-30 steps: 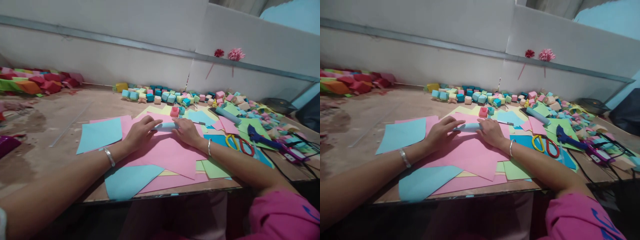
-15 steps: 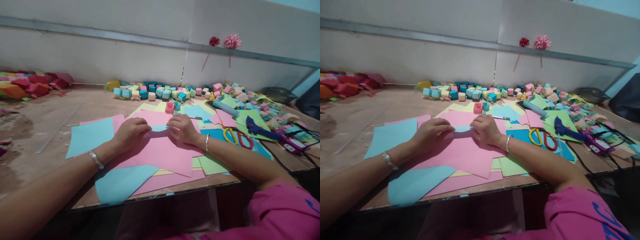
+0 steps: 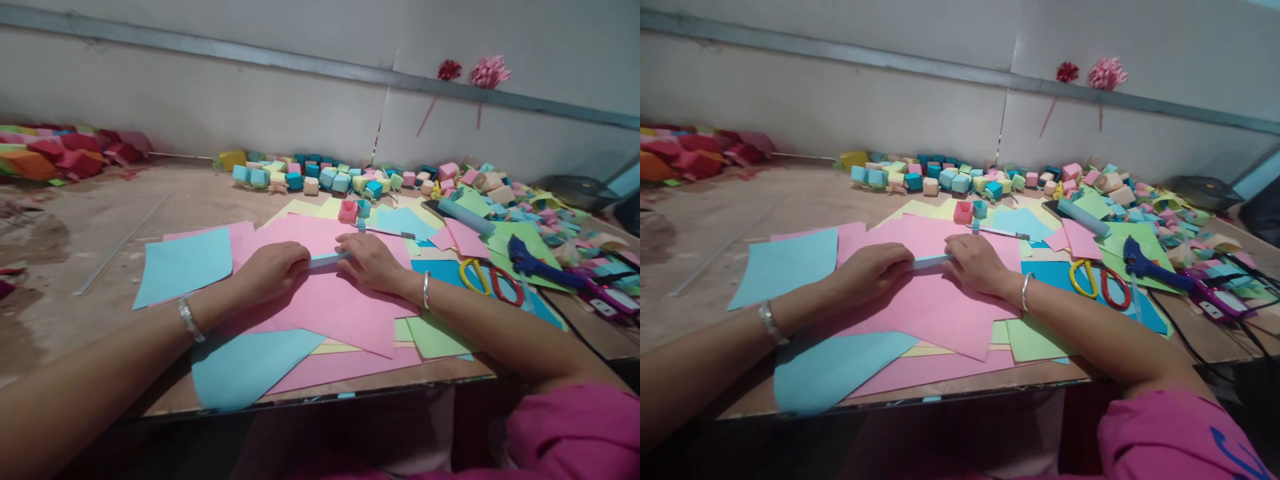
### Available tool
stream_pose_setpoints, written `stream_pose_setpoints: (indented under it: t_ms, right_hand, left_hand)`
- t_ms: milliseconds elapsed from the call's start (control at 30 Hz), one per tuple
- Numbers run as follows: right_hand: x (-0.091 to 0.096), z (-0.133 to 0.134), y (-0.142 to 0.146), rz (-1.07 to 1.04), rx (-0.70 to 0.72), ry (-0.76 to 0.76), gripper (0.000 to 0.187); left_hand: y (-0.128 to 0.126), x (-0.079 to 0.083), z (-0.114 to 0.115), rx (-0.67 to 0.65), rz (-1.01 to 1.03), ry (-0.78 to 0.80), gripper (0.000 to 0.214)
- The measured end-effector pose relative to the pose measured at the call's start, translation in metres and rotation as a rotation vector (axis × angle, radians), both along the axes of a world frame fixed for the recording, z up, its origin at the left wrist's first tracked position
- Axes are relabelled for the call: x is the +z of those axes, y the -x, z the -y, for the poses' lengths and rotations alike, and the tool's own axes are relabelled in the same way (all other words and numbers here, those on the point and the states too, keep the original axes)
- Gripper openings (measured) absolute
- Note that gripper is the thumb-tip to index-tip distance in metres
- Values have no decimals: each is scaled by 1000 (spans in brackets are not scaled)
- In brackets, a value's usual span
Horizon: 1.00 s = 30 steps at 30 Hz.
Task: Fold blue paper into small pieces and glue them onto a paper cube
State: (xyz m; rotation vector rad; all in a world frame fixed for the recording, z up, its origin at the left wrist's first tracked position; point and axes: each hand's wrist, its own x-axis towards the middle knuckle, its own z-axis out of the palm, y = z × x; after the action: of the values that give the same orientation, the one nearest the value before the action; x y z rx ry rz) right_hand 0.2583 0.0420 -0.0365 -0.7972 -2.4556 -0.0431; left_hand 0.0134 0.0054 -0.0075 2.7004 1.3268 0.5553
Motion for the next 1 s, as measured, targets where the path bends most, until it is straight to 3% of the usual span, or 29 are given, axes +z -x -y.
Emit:
stream_pose_setpoints:
  t_ms: [133,267,567,800,1000]
  right_hand:
    - [3,2,1,75,7,29,15]
    - [2,3,2,75,37,-5,9]
    - [6,2,0,-65,285,38,6]
    - [12,9,-1,-301,373,-196,12]
    - [16,13,-2,-404,296,-373,14]
  left_hand:
    - [4,5,1,-51,38,81,18]
    - [1,5,5,-47,19,-17,18]
    - [1,-2,5,-84,37,-18,26]
    - [1,-3,7,-175,12,-119,12]
    - [0,-2,3,-215,133,-132,16]
